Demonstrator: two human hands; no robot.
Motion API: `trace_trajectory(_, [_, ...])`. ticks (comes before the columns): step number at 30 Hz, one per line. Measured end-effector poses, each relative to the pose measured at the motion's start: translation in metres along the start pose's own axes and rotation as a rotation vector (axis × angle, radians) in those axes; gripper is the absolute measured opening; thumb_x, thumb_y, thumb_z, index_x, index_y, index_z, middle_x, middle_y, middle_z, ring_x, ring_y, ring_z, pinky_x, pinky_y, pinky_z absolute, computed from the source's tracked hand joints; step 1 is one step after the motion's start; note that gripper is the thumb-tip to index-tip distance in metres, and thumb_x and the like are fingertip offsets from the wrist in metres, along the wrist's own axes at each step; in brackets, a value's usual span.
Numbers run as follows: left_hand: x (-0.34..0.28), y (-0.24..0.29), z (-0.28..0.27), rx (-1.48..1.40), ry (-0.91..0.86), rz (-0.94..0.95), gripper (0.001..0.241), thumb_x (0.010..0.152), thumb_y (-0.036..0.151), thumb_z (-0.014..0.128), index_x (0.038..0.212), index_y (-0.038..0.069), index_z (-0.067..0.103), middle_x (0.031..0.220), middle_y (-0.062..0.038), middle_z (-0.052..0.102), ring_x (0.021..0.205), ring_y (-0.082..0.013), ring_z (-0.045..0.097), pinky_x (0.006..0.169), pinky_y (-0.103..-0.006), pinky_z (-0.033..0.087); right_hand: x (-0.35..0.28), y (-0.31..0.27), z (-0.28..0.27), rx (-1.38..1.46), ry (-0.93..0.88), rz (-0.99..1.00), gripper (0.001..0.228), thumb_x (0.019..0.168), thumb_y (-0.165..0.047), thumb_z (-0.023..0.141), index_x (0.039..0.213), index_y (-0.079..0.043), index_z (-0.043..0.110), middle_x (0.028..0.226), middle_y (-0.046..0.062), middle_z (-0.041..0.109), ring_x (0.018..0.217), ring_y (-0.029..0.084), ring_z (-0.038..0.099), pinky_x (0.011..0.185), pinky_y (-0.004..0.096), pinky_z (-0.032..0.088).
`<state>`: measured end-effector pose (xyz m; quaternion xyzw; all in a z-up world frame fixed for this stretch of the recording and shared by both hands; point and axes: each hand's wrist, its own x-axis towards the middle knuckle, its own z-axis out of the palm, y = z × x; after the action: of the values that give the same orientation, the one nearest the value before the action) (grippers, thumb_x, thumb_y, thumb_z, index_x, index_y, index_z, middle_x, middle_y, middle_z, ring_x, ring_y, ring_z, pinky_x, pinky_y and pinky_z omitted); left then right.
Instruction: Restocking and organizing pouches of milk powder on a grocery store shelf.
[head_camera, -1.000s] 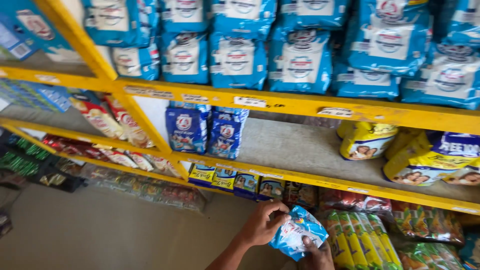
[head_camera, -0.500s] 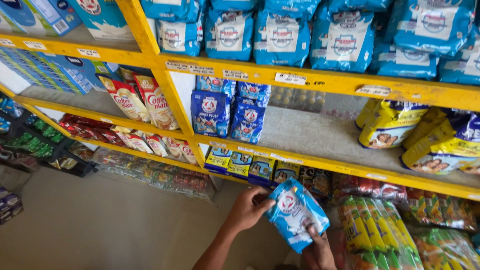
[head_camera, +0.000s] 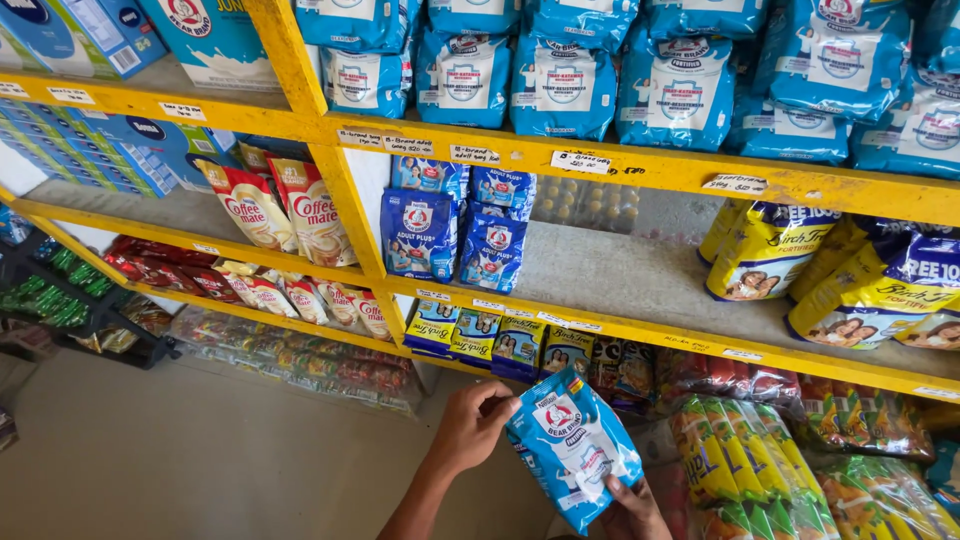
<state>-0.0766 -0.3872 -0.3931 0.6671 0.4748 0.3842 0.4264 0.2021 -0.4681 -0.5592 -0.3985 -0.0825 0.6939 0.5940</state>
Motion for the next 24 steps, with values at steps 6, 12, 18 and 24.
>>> trace_trajectory(6, [0.003,0.019,0.006,-0.154,-0.18,0.261,0.023,0.096,0.02,0.074,0.095,-0.001,0.066,0.08,-0.005,0.065,0.072,-0.0081,0.059,0.063,-0.0328,0.049,0.017,0.0,-0.038,-0.144,-0.222,-0.035,0.092,0.072,-0.008,0.081,0.152,0.002,0.038,0.141,0.027,0.059,0.127,0.041,0.06,0.106,0.059,0.045])
trace_trajectory(12, [0.01,-0.002,0.008,-0.084,-0.277,0.095,0.04,0.098,0.027,0.074,0.074,0.002,0.056,0.061,0.002,0.045,0.06,-0.006,0.039,0.052,-0.0316,0.034,0.011,-0.031,-0.03,-0.494,-0.252,0.014,0.093,0.072,-0.015,0.082,0.153,-0.006,0.037,0.149,0.019,0.057,0.139,0.034,0.054,0.117,0.051,0.033])
trace_trajectory(18, [0.01,-0.02,0.012,-0.339,-0.412,0.04,0.041,0.098,0.028,0.074,0.071,0.01,0.05,0.062,0.007,0.04,0.06,-0.004,0.034,0.051,-0.0294,0.028,-0.004,-0.043,-0.015,-0.578,-0.373,-0.038,0.097,0.07,-0.022,0.087,0.151,-0.001,0.039,0.144,0.024,0.06,0.138,0.039,0.055,0.119,0.055,0.033])
trace_trajectory(24, [0.007,-0.035,0.017,-0.503,-0.425,0.071,0.037,0.1,0.022,0.074,0.072,0.01,0.054,0.065,0.005,0.047,0.063,-0.0042,0.04,0.055,-0.031,0.034,0.047,-0.025,-0.069,-0.311,-0.524,-0.05,0.086,0.078,-0.033,0.081,0.146,0.004,0.045,0.138,0.024,0.063,0.133,0.04,0.057,0.114,0.058,0.039])
